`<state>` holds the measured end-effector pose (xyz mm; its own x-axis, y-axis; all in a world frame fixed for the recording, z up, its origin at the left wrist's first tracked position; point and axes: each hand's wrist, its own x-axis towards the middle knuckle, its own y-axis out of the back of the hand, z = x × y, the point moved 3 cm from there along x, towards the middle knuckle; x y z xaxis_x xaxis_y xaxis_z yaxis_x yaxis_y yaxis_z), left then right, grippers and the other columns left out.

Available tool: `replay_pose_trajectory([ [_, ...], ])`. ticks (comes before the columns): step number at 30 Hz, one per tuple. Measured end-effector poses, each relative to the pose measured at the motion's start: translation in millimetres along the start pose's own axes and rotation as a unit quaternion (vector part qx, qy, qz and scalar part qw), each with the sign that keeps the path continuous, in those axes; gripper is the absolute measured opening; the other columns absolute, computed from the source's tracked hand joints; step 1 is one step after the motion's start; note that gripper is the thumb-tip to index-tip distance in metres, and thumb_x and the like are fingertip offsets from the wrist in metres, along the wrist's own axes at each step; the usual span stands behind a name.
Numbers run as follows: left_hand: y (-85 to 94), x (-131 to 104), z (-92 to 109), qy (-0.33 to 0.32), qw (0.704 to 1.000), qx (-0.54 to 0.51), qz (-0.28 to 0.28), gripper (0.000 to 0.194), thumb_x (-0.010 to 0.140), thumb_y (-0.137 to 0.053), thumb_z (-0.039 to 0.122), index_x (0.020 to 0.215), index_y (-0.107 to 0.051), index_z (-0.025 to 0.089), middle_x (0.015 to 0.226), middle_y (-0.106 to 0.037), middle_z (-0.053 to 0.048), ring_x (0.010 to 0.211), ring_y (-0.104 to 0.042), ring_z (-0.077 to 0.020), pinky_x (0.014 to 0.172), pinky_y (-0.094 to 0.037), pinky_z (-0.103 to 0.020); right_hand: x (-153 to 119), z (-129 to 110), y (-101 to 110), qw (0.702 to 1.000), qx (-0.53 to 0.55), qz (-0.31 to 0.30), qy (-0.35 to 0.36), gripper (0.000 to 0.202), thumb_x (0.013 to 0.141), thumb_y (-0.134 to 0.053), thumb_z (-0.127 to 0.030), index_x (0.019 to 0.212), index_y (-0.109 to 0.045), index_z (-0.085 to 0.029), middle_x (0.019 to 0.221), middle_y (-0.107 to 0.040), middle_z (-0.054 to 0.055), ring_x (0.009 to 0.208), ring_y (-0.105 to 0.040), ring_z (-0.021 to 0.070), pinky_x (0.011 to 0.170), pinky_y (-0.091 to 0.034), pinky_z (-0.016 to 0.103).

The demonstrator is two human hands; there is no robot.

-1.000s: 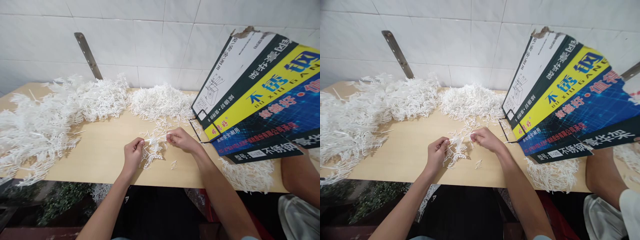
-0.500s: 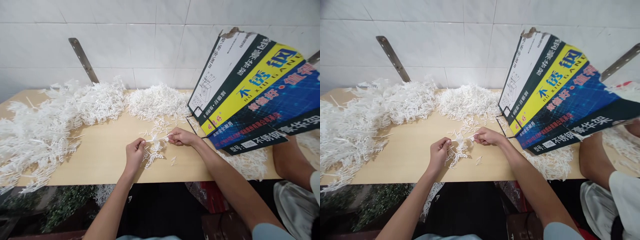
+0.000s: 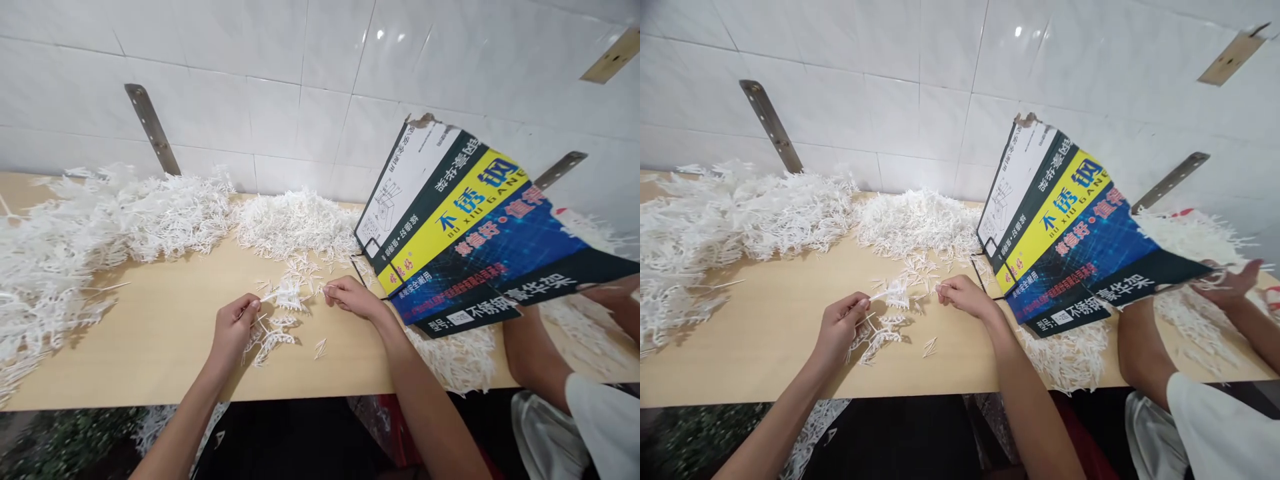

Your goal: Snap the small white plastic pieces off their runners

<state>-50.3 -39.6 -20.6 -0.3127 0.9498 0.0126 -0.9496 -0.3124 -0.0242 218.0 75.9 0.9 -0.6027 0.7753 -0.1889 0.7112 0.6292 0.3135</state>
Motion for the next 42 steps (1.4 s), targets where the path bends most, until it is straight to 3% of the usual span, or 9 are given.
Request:
replay_pose_trajectory([
  [11, -1.3, -8, 12, -0.074, 0.994, 0.075, -0.035, 0.024, 0.090, -0.067, 0.042, 0.081, -0.070, 0.020, 0.057, -0.048, 0.002, 0.053, -0.040, -0.0127, 0.053, -0.031, -0.025, 6, -7, -7, 0.989, -0.073, 0.082, 0.100, 0.038, 0.097, -0.060, -0.048, 0.085, -0.073, -0.014, 0.072, -0.064, 0.001, 0.060, -0.050, 0.0111, 0.057, -0.038, 0.024],
  [20, -2.8, -6, 5, -0.001, 0.999, -0.038, -0.036, 0.029, 0.088, -0.071, 0.049, 0.084, -0.068, 0.020, 0.062, -0.052, 0.001, 0.053, -0.041, -0.0123, 0.050, -0.031, -0.024, 8, -4, -15, 0.990, 0.023, 0.114, 0.083, 0.039, 0.090, -0.071, -0.044, 0.116, -0.063, -0.016, 0.076, -0.073, 0.003, 0.051, -0.057, 0.0117, 0.059, -0.049, 0.028],
  [24, -3.8, -6, 7, 0.019, 0.994, -0.097, -0.039, 0.032, 0.090, -0.070, 0.049, 0.080, -0.062, 0.020, 0.058, -0.040, 0.004, 0.051, -0.033, -0.0098, 0.047, -0.025, -0.021, 8, -7, -17, 0.988, -0.022, 0.126, 0.089, 0.032, 0.096, -0.063, -0.049, 0.106, -0.065, -0.019, 0.070, -0.069, 0.001, 0.052, -0.055, 0.0126, 0.057, -0.044, 0.026],
  [28, -7.1, -7, 12, 0.062, 0.980, -0.171, -0.079, 0.034, 0.087, -0.075, 0.046, 0.077, -0.059, 0.018, 0.056, -0.031, 0.006, 0.048, -0.026, -0.0077, 0.046, -0.021, -0.020, 4, -14, -14, 0.930, -0.225, 0.279, 0.085, 0.041, 0.106, -0.043, -0.047, 0.088, -0.068, -0.019, 0.071, -0.066, 0.007, 0.070, -0.061, 0.0204, 0.075, -0.047, 0.033],
  [31, -10.4, -10, 13, 0.100, 0.960, -0.228, -0.124, 0.032, 0.086, -0.076, 0.044, 0.078, -0.057, 0.019, 0.056, -0.026, 0.008, 0.048, -0.023, -0.0078, 0.044, -0.020, -0.020, -3, -28, -19, 0.886, -0.265, 0.352, 0.147, 0.034, 0.106, -0.044, -0.039, 0.112, -0.069, -0.018, 0.111, -0.071, 0.017, 0.110, -0.061, 0.0299, 0.100, -0.045, 0.043],
  [34, -13.3, -12, 10, 0.121, 0.949, -0.242, -0.165, 0.033, 0.087, -0.075, 0.044, 0.079, -0.056, 0.019, 0.057, -0.026, 0.008, 0.047, -0.022, -0.0078, 0.044, -0.020, -0.020, -3, -40, -38, 0.937, -0.157, 0.193, 0.243, 0.037, 0.102, -0.054, -0.038, 0.133, -0.064, -0.021, 0.141, -0.060, 0.016, 0.132, -0.053, 0.0297, 0.108, -0.045, 0.044],
  [37, -15.1, -12, 9, 0.118, 0.951, -0.222, -0.180, 0.034, 0.087, -0.075, 0.045, 0.079, -0.057, 0.018, 0.057, -0.028, 0.008, 0.048, -0.022, -0.0072, 0.045, -0.021, -0.020, 0, -40, -59, 0.975, 0.000, -0.011, 0.223, 0.048, 0.095, -0.068, -0.040, 0.140, -0.062, -0.026, 0.142, -0.061, 0.011, 0.126, -0.060, 0.0259, 0.100, -0.052, 0.039],
  [39, -16.5, -12, 8, 0.116, 0.954, -0.205, -0.188, 0.035, 0.087, -0.076, 0.045, 0.078, -0.057, 0.017, 0.056, -0.028, 0.008, 0.048, -0.023, -0.0068, 0.046, -0.021, -0.020, 3, -33, -66, 0.980, 0.068, -0.059, 0.177, 0.050, 0.090, -0.075, -0.043, 0.134, -0.066, -0.023, 0.127, -0.069, 0.010, 0.112, -0.067, 0.0239, 0.092, -0.055, 0.036],
  [42, -17.9, -11, 9, 0.117, 0.958, -0.178, -0.189, 0.037, 0.086, -0.077, 0.047, 0.076, -0.058, 0.017, 0.056, -0.031, 0.007, 0.049, -0.025, -0.0067, 0.047, -0.021, -0.020, 9, -21, -68, 0.989, 0.089, -0.041, 0.114, 0.039, 0.088, -0.076, -0.049, 0.111, -0.076, -0.017, 0.093, -0.074, 0.007, 0.080, -0.067, 0.0180, 0.068, -0.052, 0.028],
])
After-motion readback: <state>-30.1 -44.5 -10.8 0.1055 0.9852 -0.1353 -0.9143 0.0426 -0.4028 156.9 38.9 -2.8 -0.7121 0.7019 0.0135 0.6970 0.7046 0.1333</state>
